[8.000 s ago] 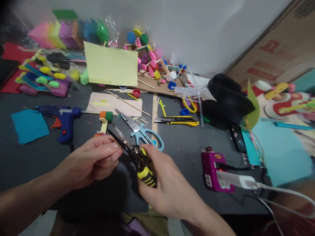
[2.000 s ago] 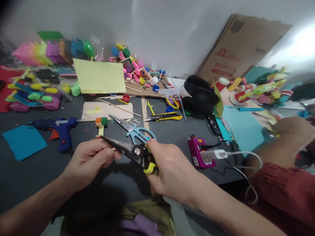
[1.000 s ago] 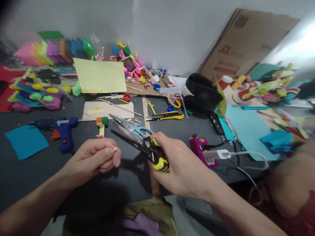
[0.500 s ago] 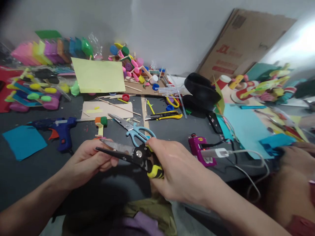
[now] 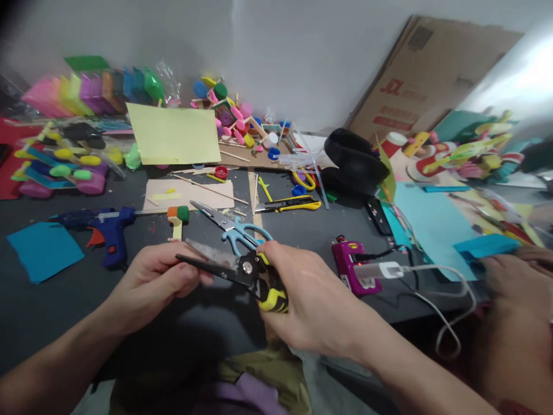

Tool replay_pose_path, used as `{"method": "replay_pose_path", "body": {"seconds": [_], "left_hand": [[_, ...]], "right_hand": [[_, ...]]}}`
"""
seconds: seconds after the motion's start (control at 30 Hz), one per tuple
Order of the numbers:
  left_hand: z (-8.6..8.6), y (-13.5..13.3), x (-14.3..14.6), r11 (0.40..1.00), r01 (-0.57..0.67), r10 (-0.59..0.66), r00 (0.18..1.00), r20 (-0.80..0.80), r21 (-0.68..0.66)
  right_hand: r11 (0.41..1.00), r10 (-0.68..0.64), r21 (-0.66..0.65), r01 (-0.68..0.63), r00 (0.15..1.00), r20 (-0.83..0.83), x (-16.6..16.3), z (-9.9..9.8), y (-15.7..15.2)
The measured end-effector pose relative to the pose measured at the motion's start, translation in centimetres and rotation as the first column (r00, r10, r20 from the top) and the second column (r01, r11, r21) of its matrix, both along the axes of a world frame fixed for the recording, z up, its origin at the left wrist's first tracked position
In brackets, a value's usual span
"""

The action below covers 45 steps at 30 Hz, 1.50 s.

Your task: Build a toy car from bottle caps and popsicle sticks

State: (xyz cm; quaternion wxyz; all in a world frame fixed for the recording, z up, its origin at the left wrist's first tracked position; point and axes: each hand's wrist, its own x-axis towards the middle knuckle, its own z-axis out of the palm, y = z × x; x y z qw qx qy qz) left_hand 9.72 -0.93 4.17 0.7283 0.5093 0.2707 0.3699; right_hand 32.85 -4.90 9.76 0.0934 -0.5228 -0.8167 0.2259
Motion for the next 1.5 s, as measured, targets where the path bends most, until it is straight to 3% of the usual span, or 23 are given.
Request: {"method": "replay_pose_path", "body": {"seconds": [0.3, 0.57, 0.77, 0.87, 0.97, 1.1, 1.23, 1.33, 1.4, 1.43, 1.5], "left_hand": [[0.0, 0.1, 0.1, 0.994, -0.037, 0.040, 0.999, -0.022, 0.101], [0.2, 0.0, 0.4, 0.995, -0.042, 0.048, 0.997, -0.061, 0.095], [0.1, 0.1, 0.3, 0.995, -0.069, 0.074, 0.994, -0.079, 0.073], [-0.1, 0.0, 0.4, 0.999, -0.052, 0.051, 0.998, -0.048, -0.016], [-0.3, -0.2, 0.8, 0.971, 0.032, -0.012, 0.996, 0.084, -0.237], [-0.5, -0.5, 1.6, 0.854, 0.200, -0.078, 0.962, 0.261, -0.481], [-0.6, -0.5, 2.0, 0.795, 0.261, -0.096, 0.945, 0.311, -0.547], [-0.7, -0.5, 2.1, 0.781, 0.261, -0.080, 0.942, 0.325, -0.567], [-0.7, -0.4, 2.1, 0.770, 0.245, -0.053, 0.945, 0.324, -0.589], [-0.7, -0.4, 2.1, 0.765, 0.237, -0.042, 0.946, 0.321, -0.599], [-0.8, -0.4, 2.1, 0.759, 0.223, -0.032, 0.951, 0.307, -0.612]], "right_hand": [[0.999, 0.012, 0.036, -0.013, 0.999, 0.039, -0.3, 0.0, -0.2], [0.999, -0.017, 0.044, 0.011, 0.993, 0.121, 0.1, -0.3, -0.4], [0.975, -0.215, 0.057, 0.213, 0.976, 0.021, 0.5, -1.4, 0.4], [0.942, -0.331, 0.128, 0.310, 0.918, 0.219, 1.3, -2.4, 1.7], [0.912, -0.411, 0.179, 0.370, 0.803, 0.432, 2.6, -3.4, 3.2], [0.886, -0.461, 0.222, 0.406, 0.738, 0.492, 3.9, -4.8, 4.7], [0.896, -0.445, 0.238, 0.376, 0.743, 0.500, 4.3, -5.8, 5.3], [0.892, -0.451, 0.278, 0.357, 0.754, 0.478, 3.7, -5.6, 5.3], [0.892, -0.433, 0.314, 0.327, 0.819, 0.377, 2.8, -4.8, 5.1], [0.902, -0.388, 0.311, 0.298, 0.876, 0.287, 2.2, -4.2, 4.9], [0.960, -0.133, 0.232, 0.158, 0.984, -0.120, 0.8, -3.0, 4.6]]}}
